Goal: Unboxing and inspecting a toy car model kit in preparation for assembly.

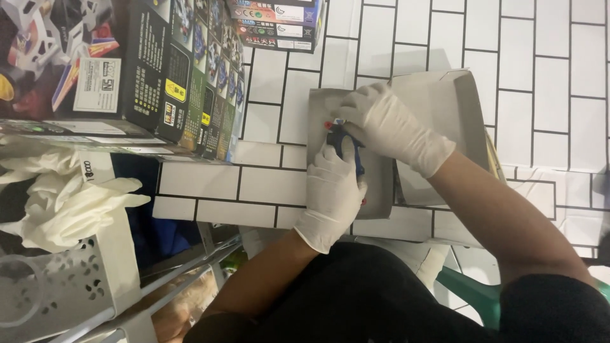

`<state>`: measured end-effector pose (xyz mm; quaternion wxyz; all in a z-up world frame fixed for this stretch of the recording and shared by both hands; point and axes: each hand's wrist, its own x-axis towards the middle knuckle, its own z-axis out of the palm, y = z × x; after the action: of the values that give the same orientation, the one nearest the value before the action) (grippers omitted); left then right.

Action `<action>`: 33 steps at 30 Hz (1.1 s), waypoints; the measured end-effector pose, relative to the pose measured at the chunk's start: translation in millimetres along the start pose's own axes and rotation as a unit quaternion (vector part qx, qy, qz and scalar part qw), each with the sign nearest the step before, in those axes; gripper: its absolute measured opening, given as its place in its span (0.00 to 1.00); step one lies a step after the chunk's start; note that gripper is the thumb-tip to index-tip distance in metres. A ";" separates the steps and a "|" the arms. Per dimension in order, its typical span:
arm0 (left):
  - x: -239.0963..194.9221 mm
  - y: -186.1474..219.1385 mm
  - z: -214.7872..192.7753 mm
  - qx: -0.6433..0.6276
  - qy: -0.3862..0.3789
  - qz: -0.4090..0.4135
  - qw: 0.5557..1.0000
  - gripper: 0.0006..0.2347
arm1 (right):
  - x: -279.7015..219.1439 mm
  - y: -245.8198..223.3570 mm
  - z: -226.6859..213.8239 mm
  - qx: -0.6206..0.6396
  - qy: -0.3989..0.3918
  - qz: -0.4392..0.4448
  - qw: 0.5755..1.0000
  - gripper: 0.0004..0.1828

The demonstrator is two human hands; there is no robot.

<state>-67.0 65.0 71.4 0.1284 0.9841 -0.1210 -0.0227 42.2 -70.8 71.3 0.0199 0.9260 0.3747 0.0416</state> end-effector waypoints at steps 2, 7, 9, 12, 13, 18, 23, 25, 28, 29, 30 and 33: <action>-2.6 -0.8 3.4 0.001 0.016 0.017 1.000 0.26 | 9.3 -12.2 -7.4 0.128 0.002 0.000 0.992 0.08; -6.7 1.9 7.2 0.000 0.053 0.012 0.999 0.21 | 29.7 -13.4 20.7 0.180 -0.049 0.054 0.981 0.08; -7.2 1.1 12.5 0.004 0.060 0.009 0.998 0.19 | 34.7 -13.0 31.0 0.174 -0.055 0.063 0.981 0.08; -5.8 -1.2 26.3 0.040 0.106 0.036 0.993 0.19 | 37.7 -16.3 34.5 0.109 -0.070 0.063 0.990 0.09; -4.4 -1.4 29.5 0.034 0.114 0.030 0.992 0.18 | 35.1 -20.2 28.3 0.068 -0.071 0.034 0.995 0.09; -5.3 -0.3 14.0 -0.033 0.122 0.017 0.992 0.16 | 26.5 -16.7 -5.2 0.094 -0.025 0.081 0.992 0.09; 7.5 -2.2 13.2 -0.094 0.041 -0.032 0.994 0.37 | -11.8 -4.5 -39.8 0.241 0.059 0.106 0.963 0.15; 11.1 -3.2 12.0 -0.097 0.039 -0.033 0.994 0.38 | -35.4 -5.8 -42.7 0.253 0.077 0.138 0.954 0.14; 14.0 -0.5 6.9 -0.147 0.030 -0.051 0.987 0.40 | -71.6 -16.0 -39.0 0.257 0.092 0.185 0.944 0.14; 13.1 1.2 5.1 -0.193 0.020 -0.070 0.979 0.40 | -84.7 -22.1 -36.0 0.251 0.086 0.201 0.943 0.14; 10.9 -0.5 -0.9 -0.193 0.017 -0.068 0.979 0.40 | -98.5 -26.6 -24.6 0.252 0.085 0.204 0.942 0.14; 9.0 -6.8 -17.0 -0.288 0.024 -0.071 0.955 0.41 | -124.9 -43.0 -2.6 0.222 0.059 0.218 0.949 0.10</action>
<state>-55.4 73.4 86.0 0.4076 0.9115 -0.0360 -0.0417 -77.2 -126.7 63.2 -0.2179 0.9619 0.1644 0.0151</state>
